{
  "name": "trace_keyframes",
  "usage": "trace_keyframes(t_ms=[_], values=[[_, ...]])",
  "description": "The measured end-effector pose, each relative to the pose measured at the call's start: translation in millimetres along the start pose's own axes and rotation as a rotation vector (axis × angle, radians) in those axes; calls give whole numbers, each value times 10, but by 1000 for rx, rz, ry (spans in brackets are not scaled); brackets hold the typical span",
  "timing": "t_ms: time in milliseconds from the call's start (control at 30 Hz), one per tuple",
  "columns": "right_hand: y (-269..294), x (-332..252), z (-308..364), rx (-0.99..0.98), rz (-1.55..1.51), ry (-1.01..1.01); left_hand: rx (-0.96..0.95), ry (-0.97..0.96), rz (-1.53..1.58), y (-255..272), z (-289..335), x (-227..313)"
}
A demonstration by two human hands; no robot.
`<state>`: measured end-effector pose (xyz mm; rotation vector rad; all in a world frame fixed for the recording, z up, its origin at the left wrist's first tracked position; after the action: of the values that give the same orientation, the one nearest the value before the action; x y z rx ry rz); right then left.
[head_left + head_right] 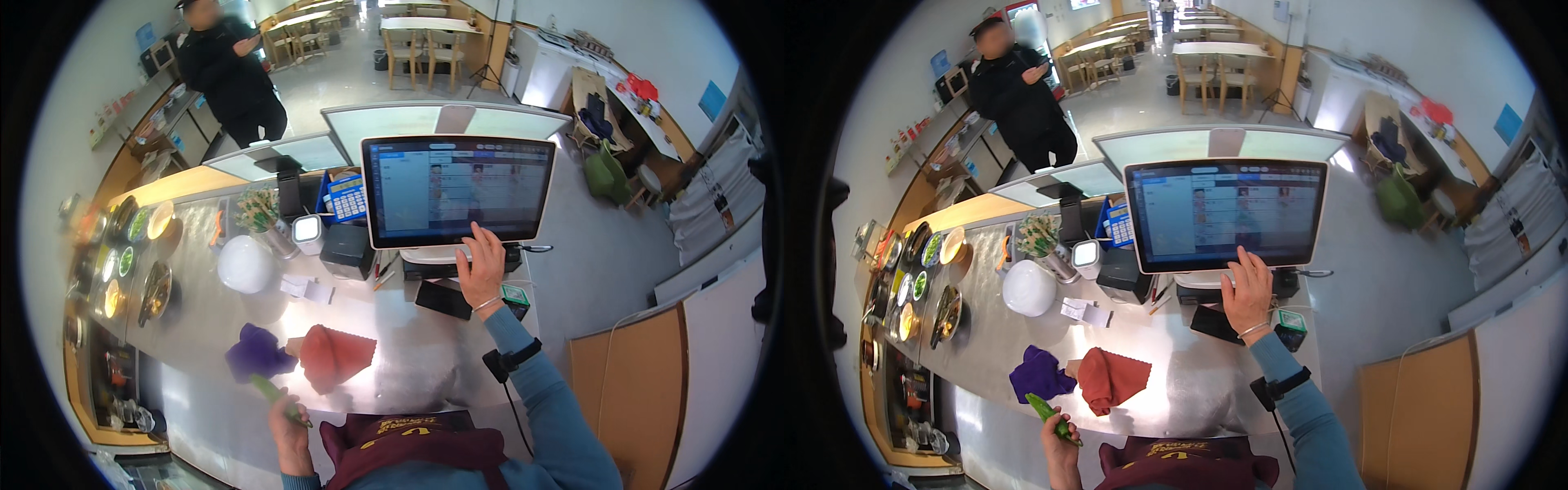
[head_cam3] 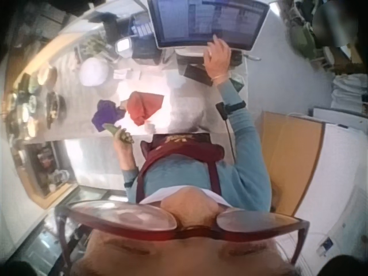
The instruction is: The person assembles a noodle bowl by adding cooked meat, tofu, and a boiled egg into a metal bowl, then adds seaweed from a pot. The person uses tongs and scissors to handle and cut the ingredients.
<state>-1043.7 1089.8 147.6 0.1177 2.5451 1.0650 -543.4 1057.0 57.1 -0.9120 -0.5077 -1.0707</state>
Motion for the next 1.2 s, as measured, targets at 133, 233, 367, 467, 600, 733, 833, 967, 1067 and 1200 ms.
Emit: trace_keyframes(t_ms=[133,233,367,467,600,733,833,967,1067,1200], values=[[27,98,-35,38,9,-47,4,0,-18,27,-4,8],[45,161,-72,52,21,-70,7,-1,-20,39,-12,8],[58,203,-110,67,39,-69,-6,-2,-21,39,-25,2],[63,224,-125,72,41,-72,-11,1,-25,36,-36,-5],[79,254,-145,76,39,-82,-1,6,-24,40,-59,-13],[130,310,-200,103,58,-90,-5,24,-22,48,-89,-32],[199,403,-255,142,98,-116,-5,29,-28,76,-123,-47],[307,552,-289,190,123,-164,-8,39,-28,150,-173,-88],[346,602,-306,196,123,-173,-11,47,-21,202,-217,-128],[365,588,-341,197,123,-154,-36,45,-7,227,-249,-155]])
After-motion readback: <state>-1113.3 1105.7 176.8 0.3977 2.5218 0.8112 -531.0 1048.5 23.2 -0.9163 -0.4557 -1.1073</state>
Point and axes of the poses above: each hand's wrist, its own z-axis away from the middle knuckle, its own y-axis out of the back of the hand, x = y × z, the point moved 6 cm from there along -z, towards the middle knuckle, and after that the axes turned 8 degrees about -x, right-handed, at the moved point
